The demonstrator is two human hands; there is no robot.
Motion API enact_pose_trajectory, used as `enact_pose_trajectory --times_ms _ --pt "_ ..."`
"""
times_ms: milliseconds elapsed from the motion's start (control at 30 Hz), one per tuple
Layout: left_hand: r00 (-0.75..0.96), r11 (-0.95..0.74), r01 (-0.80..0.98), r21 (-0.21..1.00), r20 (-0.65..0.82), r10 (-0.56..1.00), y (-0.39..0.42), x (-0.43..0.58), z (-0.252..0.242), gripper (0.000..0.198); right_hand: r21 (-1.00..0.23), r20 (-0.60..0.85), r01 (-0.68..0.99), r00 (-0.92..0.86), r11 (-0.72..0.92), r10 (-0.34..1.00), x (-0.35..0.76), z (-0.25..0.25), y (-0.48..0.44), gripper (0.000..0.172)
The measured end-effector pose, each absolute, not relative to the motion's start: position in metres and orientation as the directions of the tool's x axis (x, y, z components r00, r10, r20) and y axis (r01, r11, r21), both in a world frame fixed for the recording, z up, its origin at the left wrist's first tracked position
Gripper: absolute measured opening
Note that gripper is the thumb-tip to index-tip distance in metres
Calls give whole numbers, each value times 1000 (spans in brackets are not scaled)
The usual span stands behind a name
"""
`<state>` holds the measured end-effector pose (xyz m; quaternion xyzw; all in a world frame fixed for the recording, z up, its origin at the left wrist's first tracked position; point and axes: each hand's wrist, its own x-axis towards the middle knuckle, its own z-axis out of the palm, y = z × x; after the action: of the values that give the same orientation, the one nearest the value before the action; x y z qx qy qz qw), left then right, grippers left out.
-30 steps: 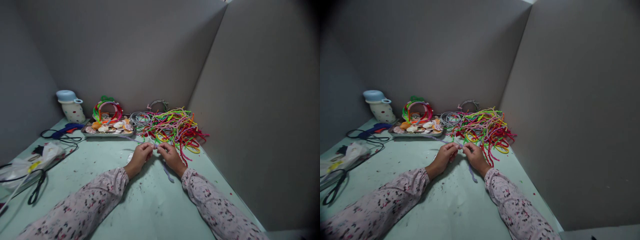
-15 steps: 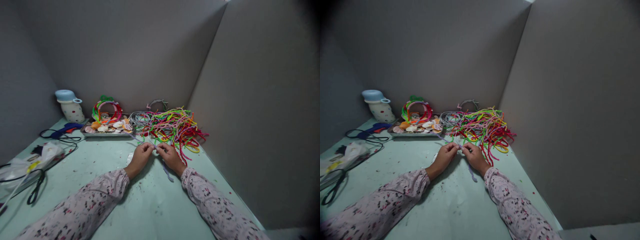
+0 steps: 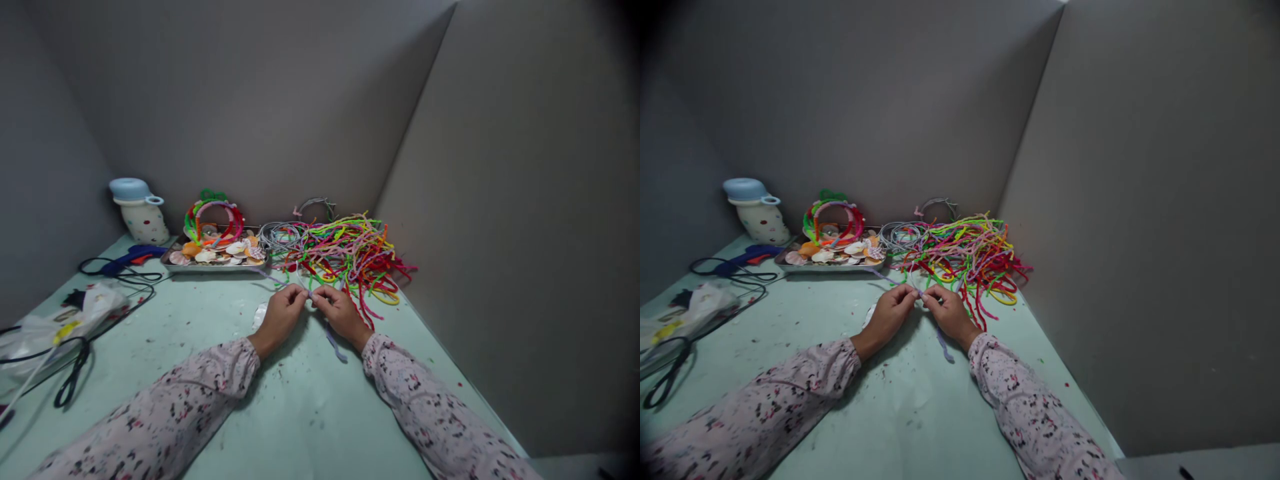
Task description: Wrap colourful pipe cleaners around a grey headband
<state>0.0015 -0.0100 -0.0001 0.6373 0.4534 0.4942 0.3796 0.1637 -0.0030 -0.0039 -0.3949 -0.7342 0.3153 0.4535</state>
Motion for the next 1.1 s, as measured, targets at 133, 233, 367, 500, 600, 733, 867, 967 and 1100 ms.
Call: enact_pose_trajectory --times_ms 133,233,367,500,600,733,867,967,1100 --pt "99 -306 228 924 291 952 -11 1 1 26 -818 419 291 -288 496 861 163 -2 -4 19" --pt "97 -304 226 926 289 952 -11 1 1 27 -817 420 289 -294 499 859 163 -1 -5 20" --pt "94 -299 225 927 285 954 -11 1 1 28 -816 406 305 -304 491 862 163 -1 -4 20" --pt "96 -297 241 924 282 955 -11 1 2 31 -815 390 312 -330 489 860 163 0 -5 20" --pt "97 -293 248 923 277 956 -9 1 1 30 -817 385 310 -335 486 860 163 1 -6 19" --pt "99 -288 244 926 272 957 -9 1 0 30 -820 383 304 -339 485 859 162 2 -7 18" --pt "103 -306 240 921 290 952 -10 1 0 30 -813 392 311 -333 492 858 162 2 -6 18" --pt "88 -301 262 917 288 954 -9 1 -1 30 -804 400 324 -327 499 856 162 1 -5 18" --pt "66 -294 291 911 287 956 -7 1 -3 28 -798 394 337 -336 499 856 162 1 -5 18"
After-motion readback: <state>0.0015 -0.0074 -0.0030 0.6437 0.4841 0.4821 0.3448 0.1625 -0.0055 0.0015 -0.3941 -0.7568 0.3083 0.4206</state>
